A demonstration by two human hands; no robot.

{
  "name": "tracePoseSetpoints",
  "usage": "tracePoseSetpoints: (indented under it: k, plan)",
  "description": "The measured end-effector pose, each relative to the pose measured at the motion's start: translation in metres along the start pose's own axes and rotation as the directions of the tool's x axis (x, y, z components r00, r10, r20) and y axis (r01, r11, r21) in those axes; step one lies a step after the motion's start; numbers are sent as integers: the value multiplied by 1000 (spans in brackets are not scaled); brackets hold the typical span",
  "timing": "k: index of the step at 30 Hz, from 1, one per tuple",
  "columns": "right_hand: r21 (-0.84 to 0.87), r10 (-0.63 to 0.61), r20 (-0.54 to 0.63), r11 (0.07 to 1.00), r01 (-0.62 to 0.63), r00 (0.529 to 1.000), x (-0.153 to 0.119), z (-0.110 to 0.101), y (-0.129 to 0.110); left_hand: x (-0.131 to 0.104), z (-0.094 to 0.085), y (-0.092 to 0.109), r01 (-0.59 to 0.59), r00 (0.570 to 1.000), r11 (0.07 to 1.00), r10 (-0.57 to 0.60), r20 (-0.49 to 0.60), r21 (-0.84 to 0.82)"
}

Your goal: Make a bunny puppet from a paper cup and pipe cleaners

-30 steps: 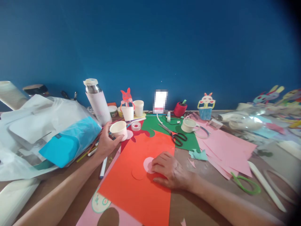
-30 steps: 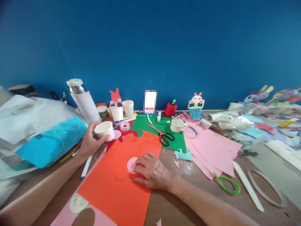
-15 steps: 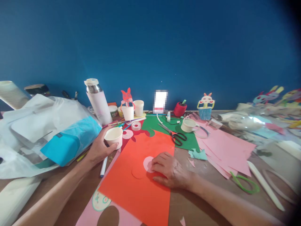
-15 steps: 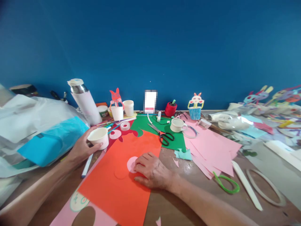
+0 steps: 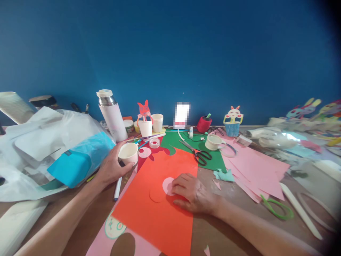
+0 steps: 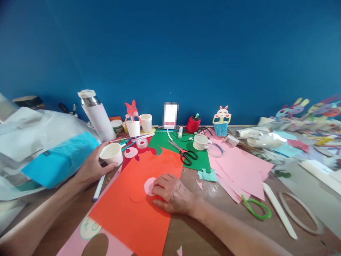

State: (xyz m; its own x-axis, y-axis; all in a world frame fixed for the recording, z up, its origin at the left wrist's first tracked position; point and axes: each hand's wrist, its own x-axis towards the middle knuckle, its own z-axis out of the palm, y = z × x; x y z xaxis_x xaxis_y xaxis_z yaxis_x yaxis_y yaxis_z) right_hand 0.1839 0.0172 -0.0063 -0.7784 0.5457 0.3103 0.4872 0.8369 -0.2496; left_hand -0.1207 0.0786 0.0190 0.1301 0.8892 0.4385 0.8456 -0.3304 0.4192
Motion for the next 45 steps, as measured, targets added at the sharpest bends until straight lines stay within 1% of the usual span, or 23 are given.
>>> tracePoseSetpoints:
  k: [3, 5, 7, 10, 11, 12, 13, 14, 16, 17, 18, 20, 21, 23, 26, 32, 38, 45]
  plan:
    - [-5, 12, 2, 1000, -12, 1000, 0, 2, 0, 0, -2, 0, -17, 1000, 999, 17, -2, 52]
    - [-6, 17, 0, 1000, -17, 1000, 0, 2, 0, 2, -6, 1, -42, 998, 994, 45, -33, 98]
    - [-7, 17, -4, 1000, -17, 1000, 0, 2, 0, 3, -11, 4, -87, 992, 987, 99, -82, 136]
    - [-13, 16, -9, 1000, -16, 1000, 0, 1, -1, 3, -20, 16, -163, 969, 971, 191, -159, 174]
    - [-15, 15, -8, 1000, -15, 1000, 0, 0, -1, 1, -21, 23, -167, 959, 970, 202, -199, 176]
    - [-13, 16, -4, 1000, -16, 1000, 1, -1, -1, -2, -20, 30, -185, 948, 968, 221, -229, 169]
    - [-11, 17, 0, 1000, -17, 1000, 1, -1, -1, -6, -18, 38, -228, 937, 963, 257, -235, 145]
    - [-8, 17, 3, 1000, -17, 1000, 1, -2, -2, -12, -13, 46, -278, 934, 955, 294, -204, 103]
    - [-3, 18, 6, 1000, -17, 1000, 1, -2, -2, -24, 1, 59, -335, 941, 942, 336, -30, 23]
    - [-3, 18, 6, 1000, -18, 1000, 1, -1, -2, -29, 10, 64, -322, 944, 947, 319, 78, 18]
    - [-5, 15, 4, 1000, -15, 1000, 1, -1, -2, -34, 18, 68, -313, 941, 949, 305, 145, 37]
    - [-12, 13, 0, 1000, -13, 1000, 1, 0, -2, -38, 34, 71, -322, 928, 942, 294, 227, 96]
    - [-17, 13, -2, 1000, -13, 1000, 1, 1, -2, -38, 39, 70, -317, 928, 940, 280, 245, 128]
    - [-22, 12, -1, 1000, -12, 1000, 1, 1, -2, -33, 47, 67, -298, 937, 937, 250, 244, 185]
    - [-29, 5, -2, 1000, -5, 1000, 0, 1, -2, -24, 54, 62, -273, 951, 930, 222, 213, 248]
    - [-36, 3, -17, 999, -4, 1000, 0, 1, -1, -20, 68, 59, -246, 963, 931, 201, 181, 271]
    - [-43, -5, -34, 999, 4, 999, 0, 3, 0, -15, 71, 60, -212, 970, 936, 168, 176, 280]
    - [-53, 2, -9, 999, -3, 1000, 0, 3, 0, -11, 71, 62, -195, 973, 917, 138, 182, 349]
